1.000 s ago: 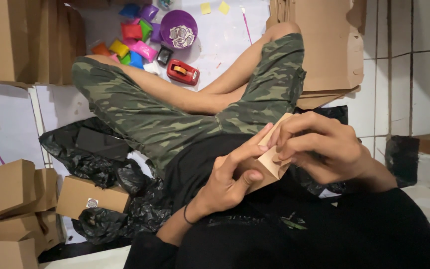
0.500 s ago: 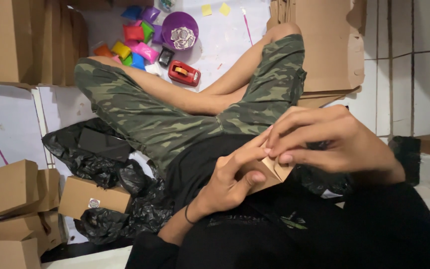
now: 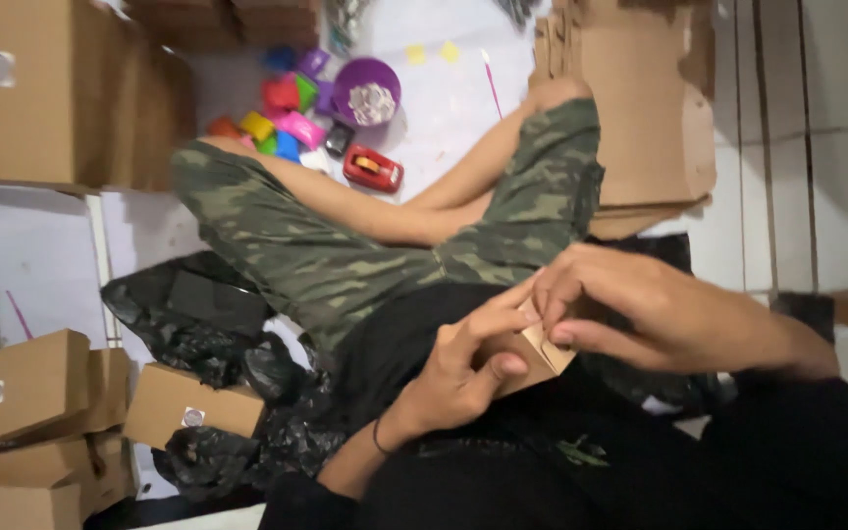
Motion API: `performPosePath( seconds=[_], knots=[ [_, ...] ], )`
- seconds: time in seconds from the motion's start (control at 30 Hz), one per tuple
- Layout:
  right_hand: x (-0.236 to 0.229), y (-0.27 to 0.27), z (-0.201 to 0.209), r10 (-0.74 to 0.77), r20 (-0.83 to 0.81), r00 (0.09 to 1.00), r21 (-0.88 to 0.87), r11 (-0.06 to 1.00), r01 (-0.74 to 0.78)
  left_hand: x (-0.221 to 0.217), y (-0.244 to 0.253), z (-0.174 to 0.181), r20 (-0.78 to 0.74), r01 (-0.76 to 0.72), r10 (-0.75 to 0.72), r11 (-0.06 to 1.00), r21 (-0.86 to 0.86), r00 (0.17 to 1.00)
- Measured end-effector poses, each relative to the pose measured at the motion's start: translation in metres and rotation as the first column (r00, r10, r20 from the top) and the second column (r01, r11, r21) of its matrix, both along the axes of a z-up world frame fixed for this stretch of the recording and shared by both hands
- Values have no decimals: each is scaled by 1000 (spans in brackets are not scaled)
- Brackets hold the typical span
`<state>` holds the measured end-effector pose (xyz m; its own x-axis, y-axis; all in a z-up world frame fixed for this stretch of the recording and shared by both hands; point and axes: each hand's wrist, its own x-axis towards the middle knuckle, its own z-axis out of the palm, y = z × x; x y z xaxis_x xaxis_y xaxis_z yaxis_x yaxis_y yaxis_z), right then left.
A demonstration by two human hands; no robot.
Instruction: Assembling cardboard boxes, applying stickers, and packing them with toy items.
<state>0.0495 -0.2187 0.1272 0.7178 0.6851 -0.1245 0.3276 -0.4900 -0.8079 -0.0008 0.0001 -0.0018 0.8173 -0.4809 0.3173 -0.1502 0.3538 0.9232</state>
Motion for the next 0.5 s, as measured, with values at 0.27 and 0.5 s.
performPosePath(
  seconds=[0.27,0.5],
  knots=[
    [-11,6,-22,-84,-54,995,54,995,87,4,3,14,181,-125,86,969,212,980],
    [-10,9,-15,-110,-126,986,160,978,130,5,-5,25,363,-317,226,924,212,904]
  ],
)
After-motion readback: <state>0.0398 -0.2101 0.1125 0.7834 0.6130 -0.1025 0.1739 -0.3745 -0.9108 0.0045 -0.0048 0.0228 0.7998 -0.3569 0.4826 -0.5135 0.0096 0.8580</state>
